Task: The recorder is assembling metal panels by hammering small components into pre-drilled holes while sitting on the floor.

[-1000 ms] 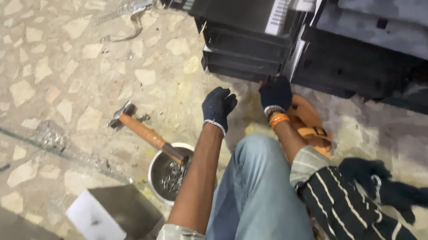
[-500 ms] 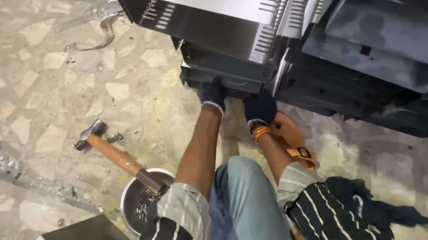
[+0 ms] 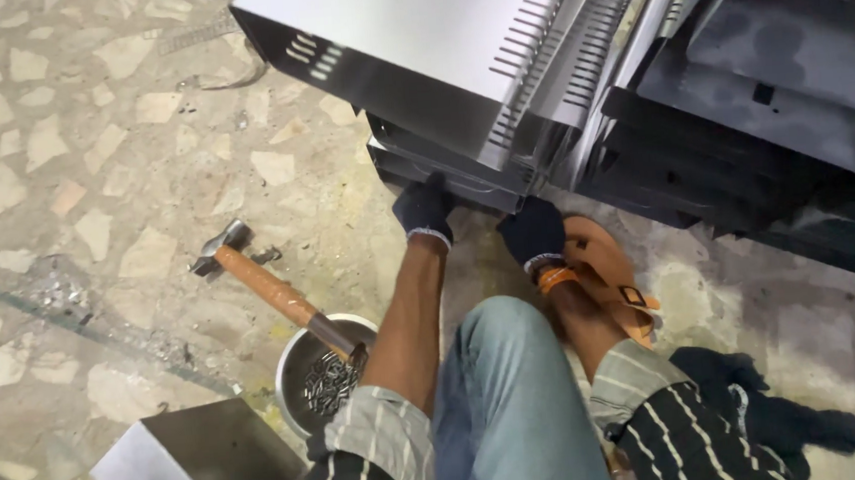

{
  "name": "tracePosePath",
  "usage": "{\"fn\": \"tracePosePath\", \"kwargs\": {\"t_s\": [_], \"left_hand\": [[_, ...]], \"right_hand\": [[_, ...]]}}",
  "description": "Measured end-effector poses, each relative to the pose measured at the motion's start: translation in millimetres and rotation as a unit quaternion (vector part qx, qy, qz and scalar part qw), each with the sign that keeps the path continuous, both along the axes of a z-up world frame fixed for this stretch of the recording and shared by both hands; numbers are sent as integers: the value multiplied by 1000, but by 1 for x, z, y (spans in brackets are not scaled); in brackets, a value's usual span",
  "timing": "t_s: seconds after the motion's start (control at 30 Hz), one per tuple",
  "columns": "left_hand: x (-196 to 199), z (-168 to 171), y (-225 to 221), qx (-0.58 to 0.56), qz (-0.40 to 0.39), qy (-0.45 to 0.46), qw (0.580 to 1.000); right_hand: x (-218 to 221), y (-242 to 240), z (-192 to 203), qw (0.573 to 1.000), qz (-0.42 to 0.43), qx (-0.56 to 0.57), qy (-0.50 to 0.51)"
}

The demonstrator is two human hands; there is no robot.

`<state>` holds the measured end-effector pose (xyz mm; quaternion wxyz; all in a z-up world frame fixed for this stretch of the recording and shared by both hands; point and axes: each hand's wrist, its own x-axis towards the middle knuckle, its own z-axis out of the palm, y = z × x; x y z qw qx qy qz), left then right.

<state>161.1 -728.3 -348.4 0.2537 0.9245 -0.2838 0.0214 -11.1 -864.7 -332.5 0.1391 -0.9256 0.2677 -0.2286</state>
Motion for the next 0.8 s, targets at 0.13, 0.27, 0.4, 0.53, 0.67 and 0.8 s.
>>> {"fn": "tracePosePath", "kwargs": {"t_s": [0.13, 0.27, 0.4, 0.53, 0.67, 0.8], "left_hand": [[-25, -3, 12, -46, 36, 25, 998], [-51, -5, 23, -547, 168, 452, 684], [-58, 16, 36, -86, 114, 22, 990], [-28, -24, 21, -443, 221, 314, 810], [3, -17, 34, -545, 202, 412, 701], [-15, 72, 62, 58, 52, 65, 995]], "right_hand": [[-11, -6, -15, 991, 72, -112, 20], [-20, -5, -3, 982, 151, -85, 75], [-6, -5, 16, 983, 153, -51, 92], [17, 4, 60, 985, 106, 98, 91], [48, 4, 53, 986, 104, 105, 82], [52, 0, 60, 986, 94, 86, 110]]}}
